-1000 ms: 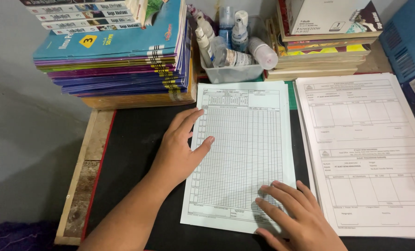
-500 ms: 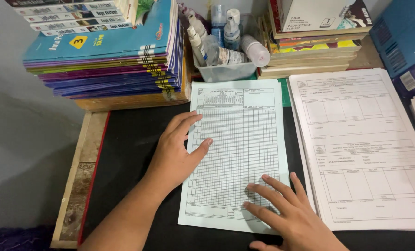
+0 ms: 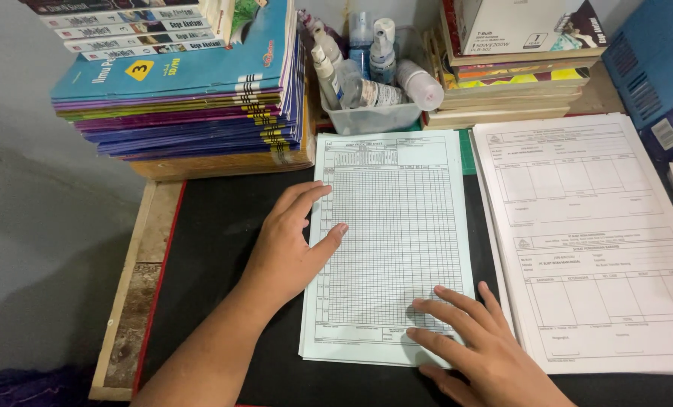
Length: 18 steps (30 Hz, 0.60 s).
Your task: Sorting and reviewing printed documents on a desk
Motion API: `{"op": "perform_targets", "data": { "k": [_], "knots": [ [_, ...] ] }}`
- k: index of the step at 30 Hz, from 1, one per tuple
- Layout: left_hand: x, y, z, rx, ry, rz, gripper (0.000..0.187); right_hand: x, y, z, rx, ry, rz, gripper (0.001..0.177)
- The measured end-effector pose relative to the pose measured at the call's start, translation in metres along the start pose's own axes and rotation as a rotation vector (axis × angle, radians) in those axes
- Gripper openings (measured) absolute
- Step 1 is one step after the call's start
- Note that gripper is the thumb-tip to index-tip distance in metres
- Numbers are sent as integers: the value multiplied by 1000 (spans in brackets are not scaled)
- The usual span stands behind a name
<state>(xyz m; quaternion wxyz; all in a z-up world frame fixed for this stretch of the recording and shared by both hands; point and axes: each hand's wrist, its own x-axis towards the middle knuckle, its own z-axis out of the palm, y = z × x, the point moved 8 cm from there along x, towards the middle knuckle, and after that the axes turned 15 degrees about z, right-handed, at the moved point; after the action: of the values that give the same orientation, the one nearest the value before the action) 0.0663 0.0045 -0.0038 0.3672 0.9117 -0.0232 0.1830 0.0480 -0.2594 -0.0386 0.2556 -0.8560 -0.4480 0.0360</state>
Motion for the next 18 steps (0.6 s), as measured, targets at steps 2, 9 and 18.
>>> {"op": "perform_targets", "data": {
  "k": [2, 9, 18],
  "knots": [
    [0, 0, 1, -10, -3, 1, 53, 1, 0, 0, 0, -3, 0, 42],
    [0, 2, 4, -17, -32, 31, 54, 1, -5, 0, 40, -47, -39, 46],
    [0, 1, 3, -22, -35, 24, 50, 5, -21, -23, 153, -73, -20, 30]
  ]
}}
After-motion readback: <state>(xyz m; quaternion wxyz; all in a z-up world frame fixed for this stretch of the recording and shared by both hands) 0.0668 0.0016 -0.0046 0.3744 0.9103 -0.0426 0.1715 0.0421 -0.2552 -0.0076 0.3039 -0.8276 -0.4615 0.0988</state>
